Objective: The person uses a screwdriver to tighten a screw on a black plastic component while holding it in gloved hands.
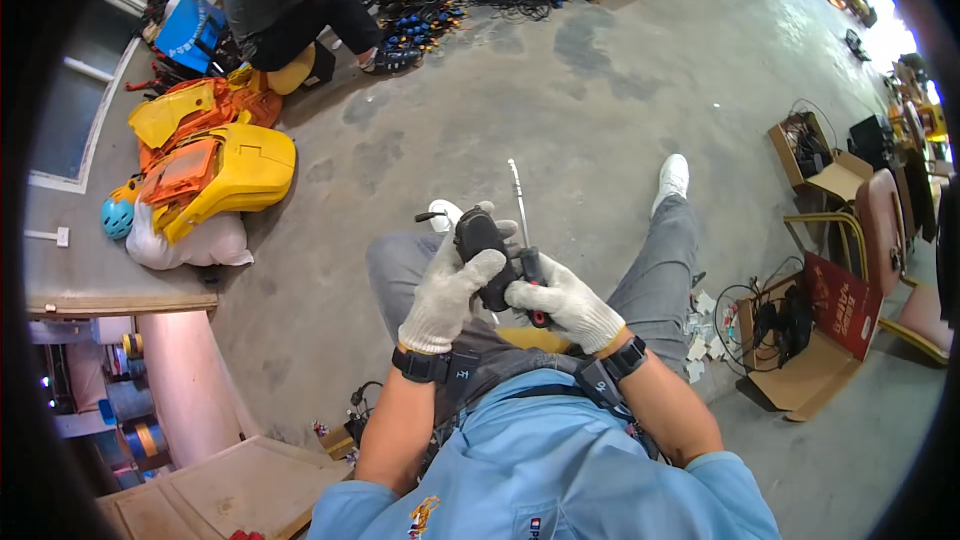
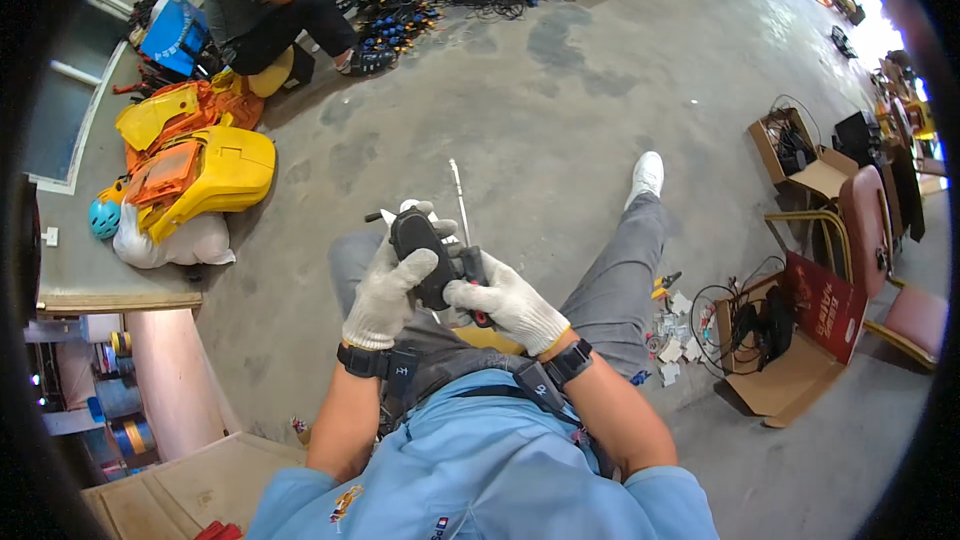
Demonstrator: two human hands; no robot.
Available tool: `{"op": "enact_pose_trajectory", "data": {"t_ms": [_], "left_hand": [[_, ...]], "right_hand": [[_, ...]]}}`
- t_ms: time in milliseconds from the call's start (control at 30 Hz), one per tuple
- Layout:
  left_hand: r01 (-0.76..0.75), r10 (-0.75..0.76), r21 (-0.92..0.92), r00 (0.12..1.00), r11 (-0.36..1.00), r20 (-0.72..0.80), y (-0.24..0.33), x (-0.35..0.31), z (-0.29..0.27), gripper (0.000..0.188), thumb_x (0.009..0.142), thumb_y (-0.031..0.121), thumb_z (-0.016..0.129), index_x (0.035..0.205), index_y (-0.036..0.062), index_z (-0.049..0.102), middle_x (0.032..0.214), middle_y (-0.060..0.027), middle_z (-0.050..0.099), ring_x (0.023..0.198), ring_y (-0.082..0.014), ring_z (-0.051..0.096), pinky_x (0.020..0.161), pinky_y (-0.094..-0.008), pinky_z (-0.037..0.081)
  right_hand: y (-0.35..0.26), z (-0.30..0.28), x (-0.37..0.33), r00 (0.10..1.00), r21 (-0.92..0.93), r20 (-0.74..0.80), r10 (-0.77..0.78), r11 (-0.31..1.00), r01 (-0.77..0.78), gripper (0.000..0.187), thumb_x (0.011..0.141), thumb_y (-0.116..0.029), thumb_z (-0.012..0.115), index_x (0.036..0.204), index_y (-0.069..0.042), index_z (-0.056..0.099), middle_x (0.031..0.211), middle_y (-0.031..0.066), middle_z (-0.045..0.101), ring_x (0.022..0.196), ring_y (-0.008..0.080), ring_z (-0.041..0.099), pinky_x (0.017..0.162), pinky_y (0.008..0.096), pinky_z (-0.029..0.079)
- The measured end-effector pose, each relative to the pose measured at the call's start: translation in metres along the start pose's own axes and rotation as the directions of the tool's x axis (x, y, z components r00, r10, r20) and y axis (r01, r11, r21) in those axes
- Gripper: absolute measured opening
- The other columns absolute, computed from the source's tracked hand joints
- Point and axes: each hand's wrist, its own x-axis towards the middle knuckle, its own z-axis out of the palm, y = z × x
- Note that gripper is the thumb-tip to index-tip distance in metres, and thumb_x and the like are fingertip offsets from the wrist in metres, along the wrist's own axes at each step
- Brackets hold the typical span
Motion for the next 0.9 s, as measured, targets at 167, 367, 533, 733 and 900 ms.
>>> {"op": "enact_pose_trajectory", "data": {"t_ms": [167,367,533,733,900], "left_hand": [[0.096,-0.096,-0.031,0.995,0.995,0.016,-0.003,0.003,-0.001,0.061,0.1,0.008,0.065,0.156,0.0061,0.043,0.12,-0.0143,0.072,0.105,-0.0239,0.072,0.095,-0.0371,0.061],[0.113,-0.152,-0.242,0.977,0.964,-0.149,-0.028,0.009,-0.039,0.049,0.099,0.003,0.061,0.146,0.0077,0.048,0.111,-0.0164,0.07,0.1,-0.0309,0.073,0.088,-0.0455,0.064],[0.143,-0.212,-0.291,0.952,0.946,-0.221,-0.059,0.025,-0.075,0.046,0.097,-0.002,0.06,0.141,0.0051,0.049,0.105,-0.0173,0.069,0.089,-0.0311,0.073,0.082,-0.0482,0.065],[0.167,-0.224,-0.268,0.954,0.949,-0.198,-0.095,0.03,-0.112,0.049,0.096,0.002,0.063,0.142,0.0022,0.047,0.102,-0.0191,0.07,0.085,-0.0297,0.072,0.081,-0.0443,0.063],[0.229,-0.246,-0.112,0.952,0.967,-0.181,-0.093,0.045,-0.116,0.043,0.096,0.005,0.065,0.137,0.0033,0.052,0.088,-0.0129,0.071,0.077,-0.0252,0.072,0.071,-0.038,0.059]], "right_hand": [[0.003,0.003,-0.004,0.999,-0.14,0.017,-0.046,0.989,0.048,0.057,0.093,-0.012,0.074,0.146,-0.003,0.055,0.103,-0.0001,0.063,0.083,0.0071,0.058,0.073,0.0254,0.051],[-0.011,-0.025,-0.011,0.981,-0.449,-0.156,0.112,0.877,-0.171,0.04,0.094,-0.024,0.076,0.128,-0.004,0.068,0.083,-0.0041,0.059,0.07,0.0053,0.056,0.062,0.0236,0.046],[0.017,-0.123,-0.005,0.859,0.081,-0.51,0.048,0.997,-0.007,0.026,0.1,-0.032,0.072,0.106,-0.006,0.07,0.087,0.0044,0.067,0.068,0.0159,0.063,0.063,0.0337,0.055],[0.028,-0.137,-0.001,0.77,0.036,-0.632,0.083,0.996,-0.078,0.025,0.1,-0.03,0.07,0.098,-0.005,0.066,0.083,0.0049,0.064,0.065,0.016,0.059,0.059,0.0315,0.052],[0.022,-0.136,-0.004,0.755,-0.174,-0.655,0.005,0.972,-0.157,0.021,0.101,-0.027,0.068,0.096,-0.006,0.066,0.082,0.0037,0.064,0.062,0.0157,0.058,0.057,0.0325,0.052]]}}
